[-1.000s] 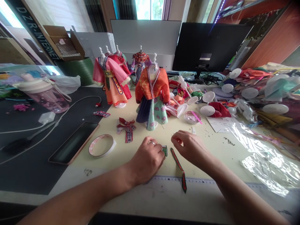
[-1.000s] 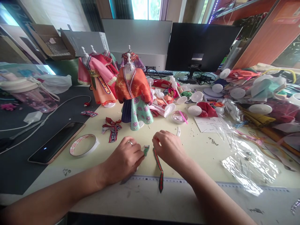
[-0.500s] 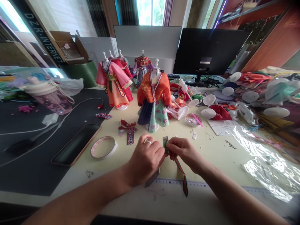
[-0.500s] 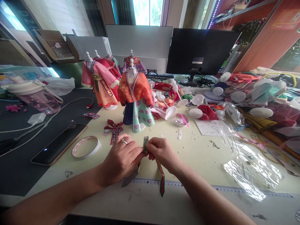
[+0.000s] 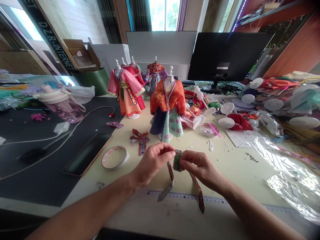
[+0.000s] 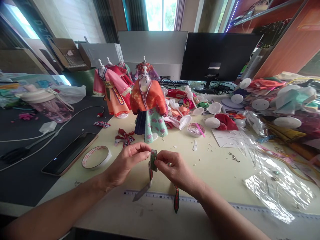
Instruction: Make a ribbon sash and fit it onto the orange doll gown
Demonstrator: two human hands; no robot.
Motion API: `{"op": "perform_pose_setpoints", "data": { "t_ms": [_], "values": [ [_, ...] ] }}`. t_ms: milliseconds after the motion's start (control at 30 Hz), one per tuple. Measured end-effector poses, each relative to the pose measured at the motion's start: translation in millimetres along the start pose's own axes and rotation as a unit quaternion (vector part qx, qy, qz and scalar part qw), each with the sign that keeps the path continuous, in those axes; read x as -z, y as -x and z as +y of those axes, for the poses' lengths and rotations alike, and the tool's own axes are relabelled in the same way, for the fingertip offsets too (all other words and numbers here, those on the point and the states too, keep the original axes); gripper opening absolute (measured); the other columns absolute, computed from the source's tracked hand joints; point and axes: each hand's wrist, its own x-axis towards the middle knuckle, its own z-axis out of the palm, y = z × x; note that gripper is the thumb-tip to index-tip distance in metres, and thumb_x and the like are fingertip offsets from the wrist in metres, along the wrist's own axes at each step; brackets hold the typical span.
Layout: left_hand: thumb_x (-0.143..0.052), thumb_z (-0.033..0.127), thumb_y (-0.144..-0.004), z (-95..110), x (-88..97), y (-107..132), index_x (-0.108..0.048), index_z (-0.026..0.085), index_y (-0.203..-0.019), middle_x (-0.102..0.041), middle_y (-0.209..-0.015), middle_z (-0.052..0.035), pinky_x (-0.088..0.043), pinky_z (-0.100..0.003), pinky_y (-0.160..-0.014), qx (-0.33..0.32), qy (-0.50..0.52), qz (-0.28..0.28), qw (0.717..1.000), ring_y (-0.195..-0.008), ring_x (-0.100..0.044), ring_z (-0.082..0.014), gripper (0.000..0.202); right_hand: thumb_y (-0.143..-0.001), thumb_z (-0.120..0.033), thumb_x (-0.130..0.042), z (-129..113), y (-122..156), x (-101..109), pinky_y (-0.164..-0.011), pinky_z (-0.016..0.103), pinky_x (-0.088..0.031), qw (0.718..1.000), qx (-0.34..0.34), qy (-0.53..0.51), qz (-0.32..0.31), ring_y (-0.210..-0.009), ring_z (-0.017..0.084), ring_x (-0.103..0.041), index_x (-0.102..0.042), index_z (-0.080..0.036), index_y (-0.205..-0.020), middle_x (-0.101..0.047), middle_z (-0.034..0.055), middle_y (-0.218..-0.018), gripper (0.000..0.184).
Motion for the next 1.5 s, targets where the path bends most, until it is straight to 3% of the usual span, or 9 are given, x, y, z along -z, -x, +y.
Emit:
{"op": "perform_pose_setpoints", "data": {
  "t_ms": [233,467,633,767,967,1200,1500],
  "values": [
    [-0.062,0.023,-0.075,-1,-2.0,1,-0.062,0.015,-0.074,-0.058,-0.07,0.0015,-0.042,-0.021,-0.065,0.004,0.011,0.01,1.0,-0.067,-0.05,-0.0087,0.008,-0.085,-0.029,-0.05,-1,1,-2,-0.065,0.027,-0.043,0.999,0.007,0.049,-0.01,-0.071,0.013,-0.055,-0.06,-0.018,-0.075,-0.063,0.0004,-0.073,0.018],
    [-0.058,0.019,-0.077,-1,-5.1,5,-0.062,0.015,-0.072,-0.06,-0.068,0.001,-0.044,-0.022,-0.067,-0.07,-0.142,0.02,0.987,-0.068,-0.054,-0.0104,0.007,-0.08,-0.025,-0.053,-9,2,-4,-0.063,0.025,-0.043,0.992,0.06,0.071,0.086,-0.07,0.013,-0.056,-0.06,-0.018,-0.074,-0.062,0.0004,-0.072,0.012],
    [-0.058,0.014,-0.076,-5,-8.8,7,-0.061,0.015,-0.071,-0.058,-0.069,0.0007,-0.043,-0.022,-0.068,-0.133,-0.216,0.037,0.967,-0.068,-0.054,-0.0105,0.006,-0.078,-0.018,-0.052,-5,2,-8,-0.06,0.023,-0.042,0.985,0.09,0.093,0.11,-0.063,0.011,-0.053,-0.057,-0.018,-0.068,-0.058,-0.002,-0.064,0.011],
    [-0.058,0.012,-0.076,-8,-9.5,6,-0.061,0.015,-0.07,-0.056,-0.067,0.0013,-0.043,-0.021,-0.066,-0.148,-0.239,0.044,0.959,-0.066,-0.053,-0.0099,0.007,-0.076,-0.016,-0.052,0,1,-10,-0.057,0.023,-0.04,0.98,0.1,0.118,0.122,-0.06,0.01,-0.051,-0.055,-0.019,-0.065,-0.056,-0.0026,-0.062,0.011],
    [-0.057,0.011,-0.075,-7,-9.4,6,-0.061,0.015,-0.07,-0.059,-0.068,0.0016,-0.044,-0.02,-0.068,-0.135,-0.244,0.042,0.959,-0.067,-0.055,-0.0096,0.008,-0.076,-0.016,-0.05,0,1,-11,-0.057,0.023,-0.04,0.981,0.086,0.125,0.123,-0.06,0.01,-0.051,-0.055,-0.018,-0.065,-0.057,-0.002,-0.062,0.012],
    [-0.053,0.017,-0.079,-2,-5.3,5,-0.063,0.015,-0.079,-0.064,-0.074,-0.0003,-0.046,-0.021,-0.071,-0.078,-0.189,-0.003,0.979,-0.073,-0.058,-0.0119,0.01,-0.075,-0.016,-0.051,-6,1,-6,-0.057,0.021,-0.04,0.988,0.052,0.085,0.122,-0.06,0.01,-0.051,-0.055,-0.018,-0.062,-0.057,-0.0027,-0.061,0.014],
    [-0.057,0.022,-0.078,-1,-3.6,4,-0.062,0.015,-0.074,-0.064,-0.072,-0.0006,-0.047,-0.023,-0.07,-0.049,-0.17,-0.011,0.984,-0.072,-0.058,-0.0128,0.009,-0.076,-0.016,-0.053,-5,0,-4,-0.06,0.022,-0.042,0.993,0.024,0.056,0.101,-0.062,0.01,-0.054,-0.058,-0.017,-0.063,-0.061,-0.0023,-0.063,0.014]
  ]
}}
